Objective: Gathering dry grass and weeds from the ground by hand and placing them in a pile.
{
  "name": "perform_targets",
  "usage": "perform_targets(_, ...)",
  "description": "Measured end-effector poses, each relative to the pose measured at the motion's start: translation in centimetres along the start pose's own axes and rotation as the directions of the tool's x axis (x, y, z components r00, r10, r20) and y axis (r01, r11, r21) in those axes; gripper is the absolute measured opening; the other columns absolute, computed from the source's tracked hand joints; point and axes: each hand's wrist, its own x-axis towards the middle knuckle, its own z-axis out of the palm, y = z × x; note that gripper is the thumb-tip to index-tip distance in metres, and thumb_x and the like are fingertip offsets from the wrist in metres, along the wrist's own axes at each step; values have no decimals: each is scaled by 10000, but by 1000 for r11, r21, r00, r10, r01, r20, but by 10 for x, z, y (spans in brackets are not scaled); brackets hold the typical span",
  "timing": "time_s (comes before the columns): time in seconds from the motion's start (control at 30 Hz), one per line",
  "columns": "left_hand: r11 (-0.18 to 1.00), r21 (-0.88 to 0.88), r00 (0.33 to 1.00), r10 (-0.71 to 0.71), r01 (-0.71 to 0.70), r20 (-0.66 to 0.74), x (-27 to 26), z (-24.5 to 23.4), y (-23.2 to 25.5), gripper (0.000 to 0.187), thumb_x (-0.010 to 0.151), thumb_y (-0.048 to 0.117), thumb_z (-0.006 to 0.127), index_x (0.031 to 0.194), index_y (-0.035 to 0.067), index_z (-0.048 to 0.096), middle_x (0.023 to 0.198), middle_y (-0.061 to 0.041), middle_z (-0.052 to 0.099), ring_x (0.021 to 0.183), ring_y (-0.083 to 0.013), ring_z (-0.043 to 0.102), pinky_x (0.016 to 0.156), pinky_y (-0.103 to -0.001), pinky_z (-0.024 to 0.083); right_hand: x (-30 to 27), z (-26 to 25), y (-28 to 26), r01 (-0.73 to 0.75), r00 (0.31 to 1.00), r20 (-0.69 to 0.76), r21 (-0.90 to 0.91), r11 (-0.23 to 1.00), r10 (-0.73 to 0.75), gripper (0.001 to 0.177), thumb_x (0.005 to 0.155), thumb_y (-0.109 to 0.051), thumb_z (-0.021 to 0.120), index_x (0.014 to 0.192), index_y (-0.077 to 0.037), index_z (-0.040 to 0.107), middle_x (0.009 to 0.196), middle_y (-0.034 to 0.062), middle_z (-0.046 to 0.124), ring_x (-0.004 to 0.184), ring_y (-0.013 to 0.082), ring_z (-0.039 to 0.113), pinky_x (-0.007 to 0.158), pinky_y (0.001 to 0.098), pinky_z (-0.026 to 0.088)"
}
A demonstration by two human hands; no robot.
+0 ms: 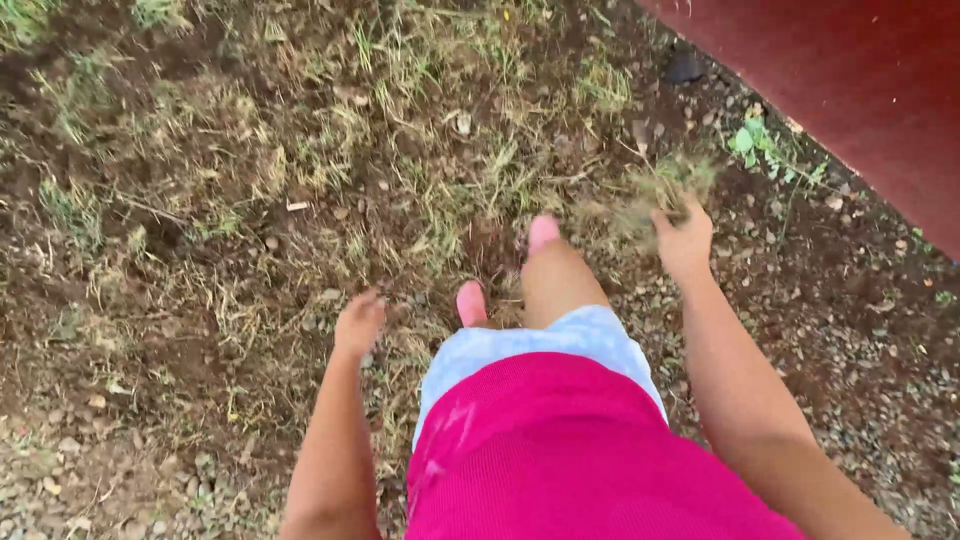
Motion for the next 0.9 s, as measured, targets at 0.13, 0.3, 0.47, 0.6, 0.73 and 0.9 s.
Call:
perform_targets(0.13,990,111,996,-86,86,-6,-52,-2,-21,425,1046,419,528,1302,106,659,1286,-138,693,1181,-282,653,1055,-382,489,-18,-12,31,-55,998,-39,-105,993,51,365,944,-79,754,1259,74,650,1195,183,715,1095,265,666,1007,381,489)
perform_targets(0.3,954,2,954,-298,298,-32,-75,-7,-20,462,1025,408,540,1375,118,625,1401,-151,640,1267,-336,605,1099,-412,436,-15,-7,26,-338,938,1,-219,915,346,397,923,-112,710,1294,16,649,1155,192,725,973,317,696,904,409,540)
perform_targets(0.47,914,-109,920,-393,392,15,-89,-9,2,514,943,371,672,1390,120,639,1348,-139,668,1237,-297,629,1064,-395,465,-9,-1,54,62,997,69,-387,920,-37,388,927,-131,778,1236,64,646,1193,266,687,1112,378,659,993,433,492)
perform_targets(0.6,811,-189,833,-535,554,145,-89,-30,63,512,1001,353,568,1481,175,571,1252,-130,754,1125,-388,660,987,-463,541,-7,3,29,-11,995,94,-298,955,41,299,959,-126,733,1207,23,657,1165,218,716,1096,341,677,1005,430,503)
perform_targets(0.73,868,-224,894,-446,443,38,-87,-33,64,504,962,330,634,1426,136,599,1266,-108,703,1138,-247,667,1042,-382,479,-16,4,37,-29,990,123,-338,941,75,298,958,-123,735,1210,14,655,1160,219,707,1093,335,672,995,436,501)
perform_targets(0.9,907,-210,929,-371,365,11,-79,-22,43,484,959,320,647,1405,134,622,1344,-105,648,1192,-243,612,1062,-385,441,-27,-12,45,-95,984,113,-318,943,137,328,949,-120,728,1235,8,630,1163,199,709,1067,307,683,985,426,509)
